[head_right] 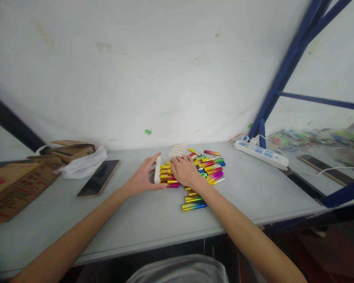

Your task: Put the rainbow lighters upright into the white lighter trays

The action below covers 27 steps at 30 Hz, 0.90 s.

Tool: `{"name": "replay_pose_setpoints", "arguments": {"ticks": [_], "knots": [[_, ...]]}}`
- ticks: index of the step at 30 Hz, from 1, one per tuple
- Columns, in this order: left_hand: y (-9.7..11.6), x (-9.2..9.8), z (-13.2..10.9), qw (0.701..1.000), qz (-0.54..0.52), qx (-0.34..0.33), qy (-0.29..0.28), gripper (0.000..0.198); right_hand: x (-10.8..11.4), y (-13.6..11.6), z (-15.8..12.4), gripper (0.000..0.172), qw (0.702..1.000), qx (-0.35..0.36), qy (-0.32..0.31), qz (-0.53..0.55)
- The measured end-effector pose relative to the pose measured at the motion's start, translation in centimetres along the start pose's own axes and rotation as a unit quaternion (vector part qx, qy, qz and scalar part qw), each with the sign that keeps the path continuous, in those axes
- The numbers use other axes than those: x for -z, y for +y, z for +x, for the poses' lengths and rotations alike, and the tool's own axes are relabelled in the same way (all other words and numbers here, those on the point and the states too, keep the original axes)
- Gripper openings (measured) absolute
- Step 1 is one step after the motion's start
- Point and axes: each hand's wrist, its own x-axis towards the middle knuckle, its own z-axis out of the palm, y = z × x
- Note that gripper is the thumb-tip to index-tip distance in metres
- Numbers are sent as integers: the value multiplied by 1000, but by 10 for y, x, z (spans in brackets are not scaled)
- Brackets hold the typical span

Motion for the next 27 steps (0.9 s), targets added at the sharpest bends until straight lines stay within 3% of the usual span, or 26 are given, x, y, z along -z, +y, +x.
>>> {"name": "replay_pose_setpoints", "arguments": {"ticks": [6,11,19,22,27], "knots": [[3,0,0,1000,7,1,-8,117,9,-7,-2,39,999,5,-1,37],[7,-8,4,1000,-6,7,8,113,3,-23,1,37,996,81,-21,-4],[0,11,-1,998,47,-6,-30,101,5,-10,-4,36,1000,6,-15,-1],[-5,14,-3,999,39,1,-19,100,6,-10,-5,38,1000,13,-14,11],[-7,2,-1,1000,-9,18,15,97,2,-27,-7,40,998,60,1,17]]}}
